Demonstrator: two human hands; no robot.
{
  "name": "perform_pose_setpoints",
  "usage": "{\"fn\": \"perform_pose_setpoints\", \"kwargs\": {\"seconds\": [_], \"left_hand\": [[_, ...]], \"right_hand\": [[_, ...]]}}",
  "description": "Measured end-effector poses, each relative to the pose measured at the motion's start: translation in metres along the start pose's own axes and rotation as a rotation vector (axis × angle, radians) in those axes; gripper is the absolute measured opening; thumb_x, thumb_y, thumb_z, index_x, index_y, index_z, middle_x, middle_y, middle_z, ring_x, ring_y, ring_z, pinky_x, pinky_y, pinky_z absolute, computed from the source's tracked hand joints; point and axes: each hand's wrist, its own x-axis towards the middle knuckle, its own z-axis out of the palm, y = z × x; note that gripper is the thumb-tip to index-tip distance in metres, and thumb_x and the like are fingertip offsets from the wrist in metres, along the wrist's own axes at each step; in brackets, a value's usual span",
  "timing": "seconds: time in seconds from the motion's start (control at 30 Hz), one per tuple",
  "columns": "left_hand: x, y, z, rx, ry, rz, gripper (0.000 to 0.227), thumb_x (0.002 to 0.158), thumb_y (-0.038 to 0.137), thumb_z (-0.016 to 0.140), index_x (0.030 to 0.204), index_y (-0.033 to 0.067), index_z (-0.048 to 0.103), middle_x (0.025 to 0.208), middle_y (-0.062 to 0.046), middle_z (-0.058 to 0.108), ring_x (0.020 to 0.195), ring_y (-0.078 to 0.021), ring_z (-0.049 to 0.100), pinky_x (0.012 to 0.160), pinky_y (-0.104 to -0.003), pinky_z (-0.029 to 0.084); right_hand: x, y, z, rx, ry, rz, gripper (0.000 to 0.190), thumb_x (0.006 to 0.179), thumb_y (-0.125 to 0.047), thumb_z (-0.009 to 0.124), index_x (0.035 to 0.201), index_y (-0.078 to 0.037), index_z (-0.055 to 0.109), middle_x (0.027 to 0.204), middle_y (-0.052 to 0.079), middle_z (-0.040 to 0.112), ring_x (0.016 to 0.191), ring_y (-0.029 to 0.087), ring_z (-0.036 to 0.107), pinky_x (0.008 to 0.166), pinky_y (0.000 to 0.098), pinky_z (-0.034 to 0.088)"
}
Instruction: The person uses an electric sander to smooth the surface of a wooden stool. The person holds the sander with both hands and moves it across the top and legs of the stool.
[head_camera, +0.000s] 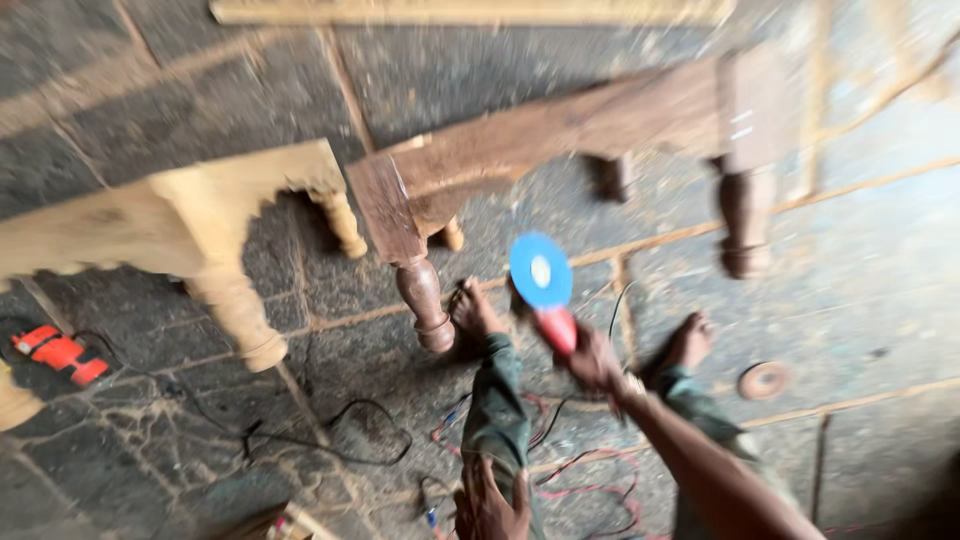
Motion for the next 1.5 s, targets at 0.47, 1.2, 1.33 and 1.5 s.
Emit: {"fn": "perform_pose_setpoints", "kwargs": {"seconds": [0.47,1.2,1.33,1.5], "left_hand": [[-0.156,0.120,-0.188,-1.674,-0.847,0.507,0.073,0.072,0.035,0.094,0.129,-0.0011,0.065,0.117,-0.008,0.071,0.110,-0.0194,0.066,0.100,-0.036,0.052],[-0.259,0.313,-0.199,-1.236,-0.654,0.606,0.093,0.070,0.028,0.090,0.150,0.0055,0.049,0.126,-0.005,0.068,0.118,-0.0183,0.064,0.109,-0.039,0.050],[-0.223,0.311,-0.175,-1.226,-0.708,0.672,0.085,0.075,0.023,0.091,0.148,0.0021,0.053,0.130,-0.008,0.067,0.123,-0.0208,0.062,0.115,-0.040,0.047],[-0.156,0.307,-0.196,-1.207,-0.857,0.723,0.082,0.078,0.016,0.087,0.149,0.0042,0.050,0.125,-0.006,0.065,0.120,-0.0196,0.061,0.112,-0.038,0.049]], "right_hand": [[-0.374,-0.214,-0.181,0.782,-0.647,0.206,0.057,0.067,-0.010,0.083,0.119,0.004,0.061,0.079,0.012,0.072,0.070,0.023,0.071,0.066,0.0370,0.059],[-0.357,-0.209,-0.375,0.939,0.067,-0.224,0.038,0.079,-0.010,0.078,0.109,0.005,0.061,0.087,0.014,0.071,0.072,0.026,0.073,0.067,0.0408,0.064],[-0.341,-0.225,-0.376,0.976,0.112,-0.188,0.040,0.076,-0.007,0.077,0.110,0.006,0.059,0.086,0.013,0.069,0.068,0.026,0.072,0.064,0.0410,0.062],[-0.311,-0.268,-0.361,0.979,0.209,-0.211,0.046,0.077,-0.005,0.073,0.120,0.003,0.058,0.086,0.013,0.070,0.068,0.025,0.071,0.063,0.0387,0.062]]}}
